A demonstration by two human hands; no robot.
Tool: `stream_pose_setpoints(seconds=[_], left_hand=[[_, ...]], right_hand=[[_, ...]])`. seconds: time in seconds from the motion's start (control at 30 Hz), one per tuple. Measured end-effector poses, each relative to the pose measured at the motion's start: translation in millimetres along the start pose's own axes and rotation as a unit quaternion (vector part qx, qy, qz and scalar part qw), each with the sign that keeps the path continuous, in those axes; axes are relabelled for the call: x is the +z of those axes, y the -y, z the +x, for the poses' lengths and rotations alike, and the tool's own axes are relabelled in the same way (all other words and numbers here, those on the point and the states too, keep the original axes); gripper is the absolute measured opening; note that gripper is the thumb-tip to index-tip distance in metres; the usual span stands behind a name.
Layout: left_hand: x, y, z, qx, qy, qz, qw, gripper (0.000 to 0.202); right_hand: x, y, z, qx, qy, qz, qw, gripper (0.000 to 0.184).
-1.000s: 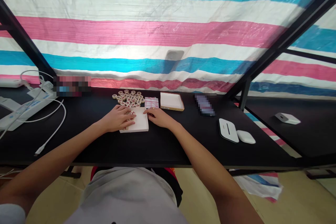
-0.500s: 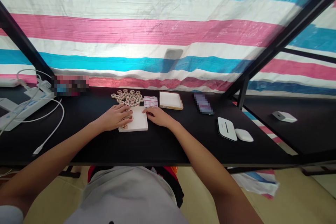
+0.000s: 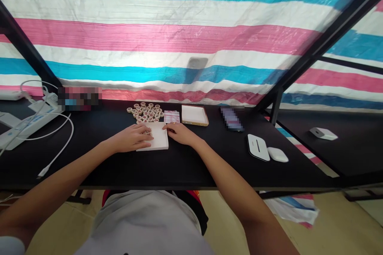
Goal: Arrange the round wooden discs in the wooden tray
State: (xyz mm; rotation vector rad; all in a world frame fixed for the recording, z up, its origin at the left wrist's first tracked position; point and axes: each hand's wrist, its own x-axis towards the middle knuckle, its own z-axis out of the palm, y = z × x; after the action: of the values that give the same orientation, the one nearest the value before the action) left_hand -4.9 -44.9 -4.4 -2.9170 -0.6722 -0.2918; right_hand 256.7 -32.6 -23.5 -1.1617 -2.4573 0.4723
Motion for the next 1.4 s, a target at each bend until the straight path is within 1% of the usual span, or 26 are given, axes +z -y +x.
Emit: stream_pose_setpoints(seconds=[0.07,0.3,0.53,0.7,0.93,1.1,1.23,1.4], left_hand=[[0.4,-1,0,0.009,0.007,-0.015,1.0,0.039],[6.1,2,-2,-0.017,-0.004,-0.016,1.0,0.04],[-0.2,1,-1,-0.036,-0.014,0.012,0.999,0.041],[2.7,1,1,-0.05,-0.03,0.039,0.998,0.041],[9.3,0,2,-0.04,-0.02,0.023,0.999,0.045],[10.8,0,2,-0.069,-0.019,0.035,0.997,0.044],[11.6,-1,2,-0.067,-0.011,0.026,0.997,0.042],[10.1,0,3,-0.073,-0.018,0.022,0.997,0.043]], right_hand=[[0,0,0,-0.001,-0.003,0.0,1.0,0.03],[-1,0,0,0.002,0.002,-0.002,1.0,0.03],[-2,2,0,0.005,0.006,0.0,1.0,0.031],[-1,2,0,0.005,0.005,0.0,1.0,0.031],[-2,3,0,0.009,0.008,-0.005,1.0,0.031],[-1,2,1,0.007,0.006,-0.005,1.0,0.031],[-1,2,0,0.006,0.005,-0.006,1.0,0.031],[-1,2,0,0.001,0.002,-0.008,1.0,0.031]])
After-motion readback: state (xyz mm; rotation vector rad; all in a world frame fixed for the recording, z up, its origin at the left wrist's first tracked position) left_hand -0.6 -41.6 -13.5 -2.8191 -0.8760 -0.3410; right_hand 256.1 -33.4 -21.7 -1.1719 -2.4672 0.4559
